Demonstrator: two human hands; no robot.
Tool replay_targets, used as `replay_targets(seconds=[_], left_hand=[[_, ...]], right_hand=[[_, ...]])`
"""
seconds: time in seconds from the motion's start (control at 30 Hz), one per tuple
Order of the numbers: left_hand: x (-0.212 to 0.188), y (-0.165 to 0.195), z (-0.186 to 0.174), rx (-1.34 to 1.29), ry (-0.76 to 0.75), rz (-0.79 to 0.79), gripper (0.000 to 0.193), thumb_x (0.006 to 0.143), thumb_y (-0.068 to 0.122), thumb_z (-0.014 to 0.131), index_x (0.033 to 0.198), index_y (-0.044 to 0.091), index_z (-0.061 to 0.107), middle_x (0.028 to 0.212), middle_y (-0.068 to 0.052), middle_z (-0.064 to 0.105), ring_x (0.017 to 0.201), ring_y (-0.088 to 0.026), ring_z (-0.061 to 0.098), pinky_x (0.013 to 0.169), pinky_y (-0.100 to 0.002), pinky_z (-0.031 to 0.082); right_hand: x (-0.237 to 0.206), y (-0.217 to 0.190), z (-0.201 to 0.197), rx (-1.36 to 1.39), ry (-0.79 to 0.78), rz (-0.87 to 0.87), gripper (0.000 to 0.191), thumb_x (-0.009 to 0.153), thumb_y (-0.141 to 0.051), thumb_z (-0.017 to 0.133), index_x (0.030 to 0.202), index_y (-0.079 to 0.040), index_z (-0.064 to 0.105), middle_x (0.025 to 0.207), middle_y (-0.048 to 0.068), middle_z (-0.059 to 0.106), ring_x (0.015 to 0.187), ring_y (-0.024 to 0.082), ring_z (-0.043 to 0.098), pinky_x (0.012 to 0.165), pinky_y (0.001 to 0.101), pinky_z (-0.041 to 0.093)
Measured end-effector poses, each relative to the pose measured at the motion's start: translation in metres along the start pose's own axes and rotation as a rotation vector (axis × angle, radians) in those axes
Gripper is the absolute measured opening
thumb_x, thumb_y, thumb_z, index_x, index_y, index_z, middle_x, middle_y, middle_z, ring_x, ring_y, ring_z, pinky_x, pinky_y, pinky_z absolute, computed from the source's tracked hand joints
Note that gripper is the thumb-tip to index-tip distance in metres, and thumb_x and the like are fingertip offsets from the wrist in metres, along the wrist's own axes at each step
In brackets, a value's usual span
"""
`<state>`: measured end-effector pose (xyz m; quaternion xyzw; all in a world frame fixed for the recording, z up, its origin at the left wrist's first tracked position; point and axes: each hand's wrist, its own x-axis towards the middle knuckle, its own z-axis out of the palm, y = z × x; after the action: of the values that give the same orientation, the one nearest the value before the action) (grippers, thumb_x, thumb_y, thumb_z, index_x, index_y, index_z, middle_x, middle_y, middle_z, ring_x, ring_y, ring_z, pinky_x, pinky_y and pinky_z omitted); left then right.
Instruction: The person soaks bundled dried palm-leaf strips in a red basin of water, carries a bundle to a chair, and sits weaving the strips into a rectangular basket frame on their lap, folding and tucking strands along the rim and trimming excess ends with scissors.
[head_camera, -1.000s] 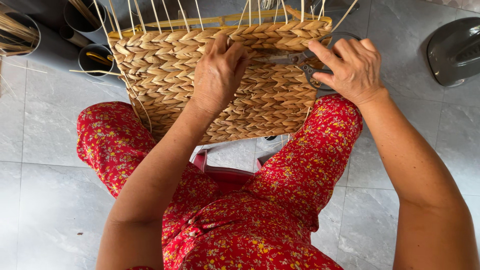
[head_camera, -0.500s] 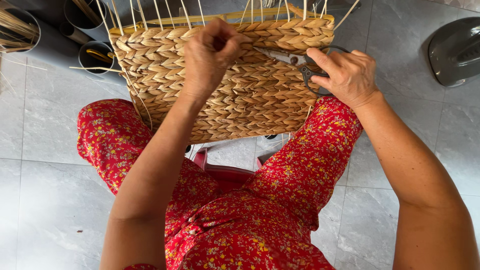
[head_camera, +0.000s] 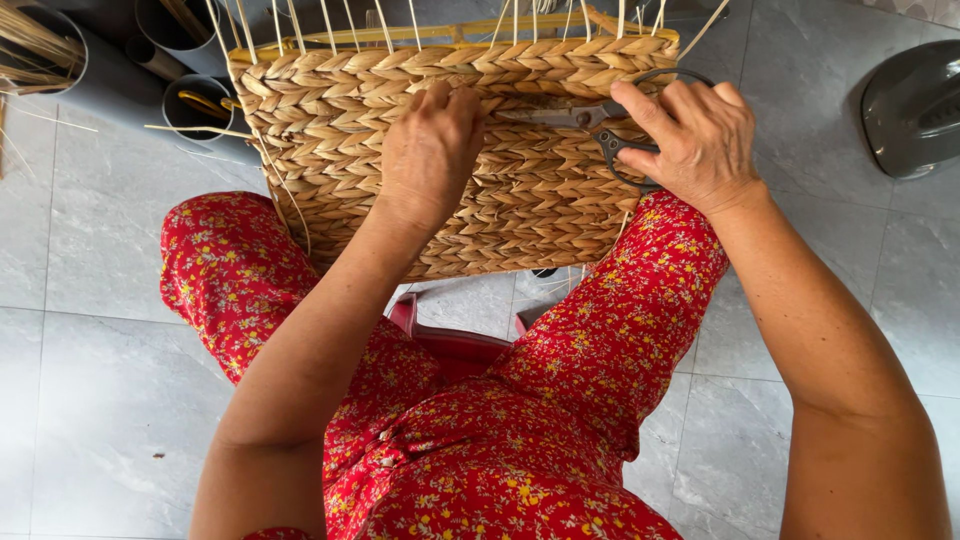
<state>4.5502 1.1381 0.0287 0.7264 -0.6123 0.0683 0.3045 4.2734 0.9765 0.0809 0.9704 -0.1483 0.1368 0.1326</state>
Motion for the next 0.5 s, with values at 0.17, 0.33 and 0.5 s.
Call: replay_targets(seconds=[0.17,0.33,0.5], left_hand=[[0.006,0.0,-0.004,-0.026,-0.145,-0.097,0.022,0.095,0.024,0.074,0.089,0.005,0.063,0.085,-0.011,0.065,0.072,-0.021,0.069,0.056,-0.037,0.059],[0.005,-0.001,-0.006,0.077,-0.004,0.01,0.017,0.1,0.016,0.069,0.088,0.004,0.063,0.083,-0.01,0.064,0.072,-0.02,0.069,0.056,-0.035,0.059],[0.012,-0.001,-0.007,-0.089,-0.016,0.026,0.013,0.098,0.01,0.069,0.087,0.004,0.067,0.08,-0.008,0.065,0.064,-0.014,0.067,0.052,-0.031,0.058]], right_hand=[[0.004,-0.002,0.0,-0.012,0.004,-0.015,0.085,0.074,-0.038,0.096,0.149,-0.026,0.06,0.088,-0.002,0.052,0.086,0.018,0.057,0.078,0.0364,0.039],[0.003,-0.002,0.005,-0.002,0.006,-0.005,0.086,0.074,-0.038,0.097,0.151,-0.026,0.059,0.089,-0.003,0.053,0.089,0.017,0.057,0.079,0.0361,0.039],[0.001,0.0,0.01,-0.036,0.004,-0.001,0.086,0.073,-0.04,0.098,0.149,-0.027,0.06,0.09,-0.004,0.051,0.083,0.015,0.056,0.076,0.0346,0.037]])
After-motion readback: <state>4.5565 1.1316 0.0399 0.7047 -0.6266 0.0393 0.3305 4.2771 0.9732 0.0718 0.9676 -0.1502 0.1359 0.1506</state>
